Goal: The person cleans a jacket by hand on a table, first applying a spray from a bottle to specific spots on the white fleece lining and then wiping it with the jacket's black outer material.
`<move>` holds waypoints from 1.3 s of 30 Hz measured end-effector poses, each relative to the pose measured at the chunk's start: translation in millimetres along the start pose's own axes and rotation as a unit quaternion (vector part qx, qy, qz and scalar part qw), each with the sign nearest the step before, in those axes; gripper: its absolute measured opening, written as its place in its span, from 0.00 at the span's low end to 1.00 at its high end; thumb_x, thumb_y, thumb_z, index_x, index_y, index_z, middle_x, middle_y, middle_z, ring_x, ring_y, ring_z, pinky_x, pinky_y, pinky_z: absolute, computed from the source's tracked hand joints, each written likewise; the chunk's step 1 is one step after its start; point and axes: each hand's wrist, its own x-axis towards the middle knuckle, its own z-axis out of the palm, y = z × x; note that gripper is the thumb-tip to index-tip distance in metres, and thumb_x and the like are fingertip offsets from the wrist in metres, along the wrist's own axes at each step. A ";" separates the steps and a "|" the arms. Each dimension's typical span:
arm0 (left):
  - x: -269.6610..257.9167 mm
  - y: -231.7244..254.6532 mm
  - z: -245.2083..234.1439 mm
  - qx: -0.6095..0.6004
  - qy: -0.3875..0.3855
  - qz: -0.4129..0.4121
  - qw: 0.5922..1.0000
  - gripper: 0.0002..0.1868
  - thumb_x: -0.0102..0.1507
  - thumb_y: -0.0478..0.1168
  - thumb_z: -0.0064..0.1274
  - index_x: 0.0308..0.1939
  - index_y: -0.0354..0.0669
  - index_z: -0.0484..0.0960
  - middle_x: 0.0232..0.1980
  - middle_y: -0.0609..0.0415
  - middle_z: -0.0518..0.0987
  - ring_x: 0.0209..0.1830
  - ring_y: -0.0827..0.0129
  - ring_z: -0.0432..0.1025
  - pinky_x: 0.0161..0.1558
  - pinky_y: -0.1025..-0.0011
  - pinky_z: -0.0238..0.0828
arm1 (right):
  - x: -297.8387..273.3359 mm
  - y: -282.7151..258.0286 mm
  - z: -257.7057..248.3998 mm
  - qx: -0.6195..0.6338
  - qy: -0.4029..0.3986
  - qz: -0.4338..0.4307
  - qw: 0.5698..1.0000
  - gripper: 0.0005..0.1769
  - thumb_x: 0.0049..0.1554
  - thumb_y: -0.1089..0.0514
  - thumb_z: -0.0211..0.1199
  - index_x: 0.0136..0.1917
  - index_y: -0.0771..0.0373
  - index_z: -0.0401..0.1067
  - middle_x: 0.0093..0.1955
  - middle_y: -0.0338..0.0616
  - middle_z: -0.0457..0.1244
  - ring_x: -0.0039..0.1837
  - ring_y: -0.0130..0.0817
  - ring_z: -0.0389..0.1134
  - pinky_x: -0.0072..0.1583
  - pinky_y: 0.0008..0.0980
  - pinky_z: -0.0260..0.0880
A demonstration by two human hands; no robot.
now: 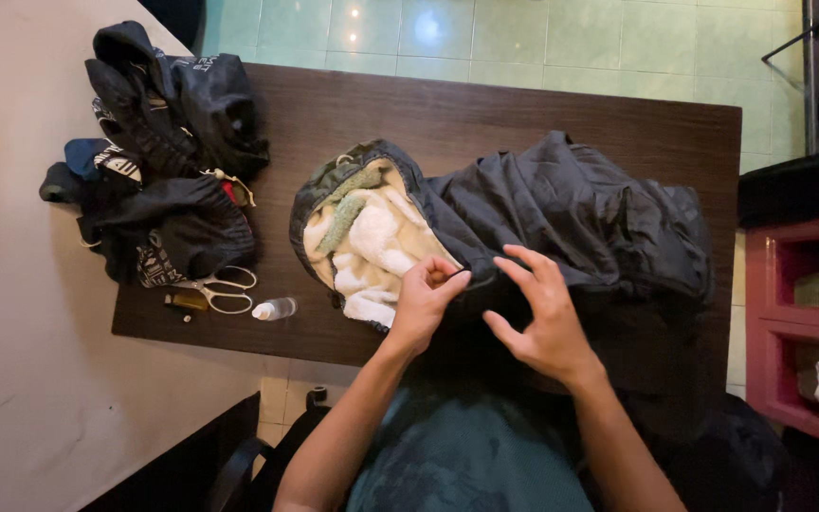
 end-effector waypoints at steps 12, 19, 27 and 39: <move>-0.2 1.9 12.1 -0.083 0.035 -0.020 0.996 0.20 0.48 0.33 0.63 0.37 0.42 0.67 0.29 0.60 0.70 0.26 0.80 0.67 0.28 0.83 0.65 | -1.6 6.6 24.9 -0.111 0.028 -0.083 0.990 0.18 0.52 0.63 0.55 0.57 0.66 0.68 0.60 0.52 0.61 0.62 0.50 0.62 0.63 0.45 0.58; -3.4 -2.0 11.9 0.061 0.084 0.050 0.993 0.18 0.46 0.33 0.61 0.34 0.45 0.68 0.31 0.59 0.72 0.32 0.76 0.70 0.32 0.82 0.68 | -5.2 -2.3 17.3 -0.059 0.154 -0.041 0.985 0.17 0.50 0.75 0.49 0.49 0.66 0.73 0.49 0.47 0.66 0.53 0.47 0.68 0.58 0.42 0.64; -3.2 -13.7 18.4 0.049 0.020 -0.106 0.993 0.14 0.50 0.44 0.62 0.33 0.45 0.75 0.27 0.60 0.74 0.28 0.77 0.69 0.31 0.78 0.69 | -5.8 -5.3 8.6 -0.045 0.141 -0.100 0.984 0.09 0.51 0.72 0.58 0.47 0.70 0.74 0.49 0.54 0.66 0.50 0.51 0.68 0.52 0.43 0.68; -15.1 3.5 7.3 -0.053 -0.078 -0.232 0.968 0.10 0.58 0.48 0.55 0.31 0.47 0.79 0.26 0.60 0.72 0.25 0.77 0.68 0.31 0.75 0.72 | -23.1 -3.1 10.9 -0.124 0.077 -0.177 0.973 0.11 0.49 0.65 0.61 0.48 0.64 0.75 0.54 0.51 0.66 0.56 0.56 0.67 0.57 0.49 0.65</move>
